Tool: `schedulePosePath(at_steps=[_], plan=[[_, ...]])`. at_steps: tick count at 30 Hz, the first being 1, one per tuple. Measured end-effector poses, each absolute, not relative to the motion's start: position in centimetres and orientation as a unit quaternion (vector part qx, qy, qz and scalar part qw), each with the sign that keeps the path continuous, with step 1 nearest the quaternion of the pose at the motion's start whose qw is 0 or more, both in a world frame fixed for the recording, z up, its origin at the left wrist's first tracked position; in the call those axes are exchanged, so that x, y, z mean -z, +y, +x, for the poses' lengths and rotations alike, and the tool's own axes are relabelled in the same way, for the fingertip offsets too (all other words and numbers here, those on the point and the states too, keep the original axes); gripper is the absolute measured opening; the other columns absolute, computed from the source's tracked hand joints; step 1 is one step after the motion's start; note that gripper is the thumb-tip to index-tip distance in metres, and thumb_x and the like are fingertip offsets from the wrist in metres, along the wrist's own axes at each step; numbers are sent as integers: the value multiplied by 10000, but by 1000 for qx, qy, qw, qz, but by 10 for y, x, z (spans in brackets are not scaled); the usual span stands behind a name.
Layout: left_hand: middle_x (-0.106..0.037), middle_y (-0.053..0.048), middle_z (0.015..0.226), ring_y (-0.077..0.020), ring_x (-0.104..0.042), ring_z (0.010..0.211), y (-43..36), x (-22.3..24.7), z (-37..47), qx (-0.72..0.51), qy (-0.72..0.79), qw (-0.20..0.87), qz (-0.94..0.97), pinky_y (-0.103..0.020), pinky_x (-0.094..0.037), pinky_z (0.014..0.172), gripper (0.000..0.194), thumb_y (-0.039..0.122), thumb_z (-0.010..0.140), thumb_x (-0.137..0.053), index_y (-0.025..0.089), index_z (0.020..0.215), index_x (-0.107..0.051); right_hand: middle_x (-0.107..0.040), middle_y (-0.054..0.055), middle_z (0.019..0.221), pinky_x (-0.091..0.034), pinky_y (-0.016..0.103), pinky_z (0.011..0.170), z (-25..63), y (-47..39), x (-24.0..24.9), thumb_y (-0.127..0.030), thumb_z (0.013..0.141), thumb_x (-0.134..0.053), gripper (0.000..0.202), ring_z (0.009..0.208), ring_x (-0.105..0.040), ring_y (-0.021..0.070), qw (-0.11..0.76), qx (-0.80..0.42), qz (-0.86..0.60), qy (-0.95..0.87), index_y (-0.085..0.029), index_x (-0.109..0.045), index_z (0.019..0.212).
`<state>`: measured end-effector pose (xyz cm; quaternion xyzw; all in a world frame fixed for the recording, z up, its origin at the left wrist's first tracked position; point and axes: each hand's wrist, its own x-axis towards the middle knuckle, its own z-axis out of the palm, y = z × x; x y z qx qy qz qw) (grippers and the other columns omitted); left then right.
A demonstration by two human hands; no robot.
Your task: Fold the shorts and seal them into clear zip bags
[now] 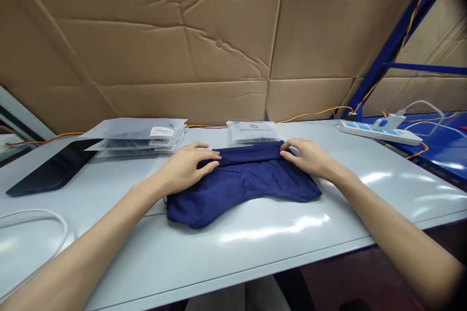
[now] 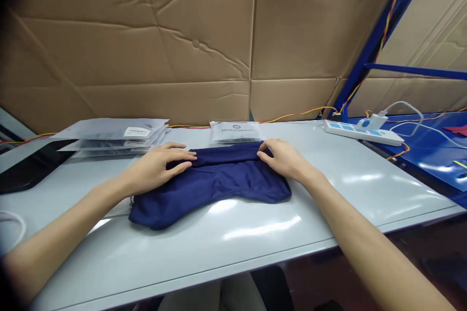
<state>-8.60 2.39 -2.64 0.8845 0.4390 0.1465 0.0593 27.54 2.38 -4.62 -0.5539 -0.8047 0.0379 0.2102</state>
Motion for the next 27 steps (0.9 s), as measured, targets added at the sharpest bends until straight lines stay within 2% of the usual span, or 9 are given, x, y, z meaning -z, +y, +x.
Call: schedulePosePath(at_steps=[4, 6, 7, 10, 14, 19, 23, 25, 27], plan=[[-718, -27, 1282, -266, -614, 1242, -1, 18, -98, -188, 444, 41, 875, -432, -502, 1067, 375, 477, 997, -471, 307, 1219, -723, -760, 63, 1110, -521, 473, 986, 279, 7, 39, -367, 962, -541, 198, 1079, -686, 281, 251, -53, -549, -796, -257, -697, 1013], [-720, -19, 1271, -254, -615, 1230, -22, 19, -109, -182, 434, 40, 881, -424, -503, 1068, 339, 453, 1003, -483, 309, 1204, -715, -753, 61, 1134, -512, 482, 1012, 284, -9, 34, -398, 963, -552, 211, 1108, -678, 284, 263, -68, -542, -795, -263, -691, 1044], [-735, -9, 1232, -252, -631, 1197, -33, 21, -116, -191, 425, 29, 884, -415, -524, 1038, 308, 465, 989, -508, 320, 1148, -728, -747, 57, 1154, -514, 484, 1013, 286, -19, 33, -406, 957, -565, 208, 1114, -675, 283, 262, -81, -538, -797, -274, -689, 1059], [-726, 6, 1244, -249, -650, 1165, -63, 32, -136, -183, 419, 0, 889, -405, -547, 1012, 263, 495, 936, -603, 362, 1129, -721, -712, 62, 1236, -500, 479, 1060, 294, -49, 34, -407, 914, -644, 179, 1197, -636, 291, 227, -129, -488, -833, -299, -684, 1051], [-751, 17, 1190, -261, -660, 1164, -82, 45, -150, -181, 392, -57, 900, -411, -555, 997, 267, 468, 878, -695, 376, 1128, -719, -655, 64, 1328, -486, 480, 1098, 302, -75, 46, -329, 872, -680, 157, 1322, -554, 296, 205, -122, -469, -850, -313, -678, 1028], [-778, 41, 1045, -251, -698, 1038, -80, 41, -142, -240, 410, -42, 879, -422, -553, 943, 166, 392, 915, -604, 386, 1038, -716, -719, 52, 1083, -549, 456, 950, 304, -74, 52, -282, 922, -582, 85, 1082, -666, 271, 256, -89, -491, -828, -307, -648, 970], [-759, 3, 929, -242, -666, 714, -66, 24, -125, -277, 564, 24, 778, -395, -531, 668, 303, 542, 929, -482, 313, 984, -672, -745, 29, 967, -548, 425, 851, 296, -53, 39, -340, 937, -578, 86, 912, -698, 256, 310, -46, -531, -787, -293, -650, 943], [-740, 1, 860, -208, -594, 565, -52, 18, -119, -251, 632, 31, 733, -378, -486, 608, 339, 534, 930, -435, 285, 1036, -640, -756, 30, 969, -548, 415, 846, 291, -37, 33, -349, 940, -567, 115, 900, -705, 255, 331, -32, -544, -770, -280, -657, 950], [-728, -24, 846, -245, -637, 641, -37, 13, -115, -190, 658, 12, 728, -380, -472, 622, 345, 459, 924, -411, 268, 1135, -607, -758, 36, 967, -550, 417, 850, 286, -19, 30, -323, 932, -556, 124, 902, -702, 259, 340, -13, -547, -765, -268, -663, 960]])
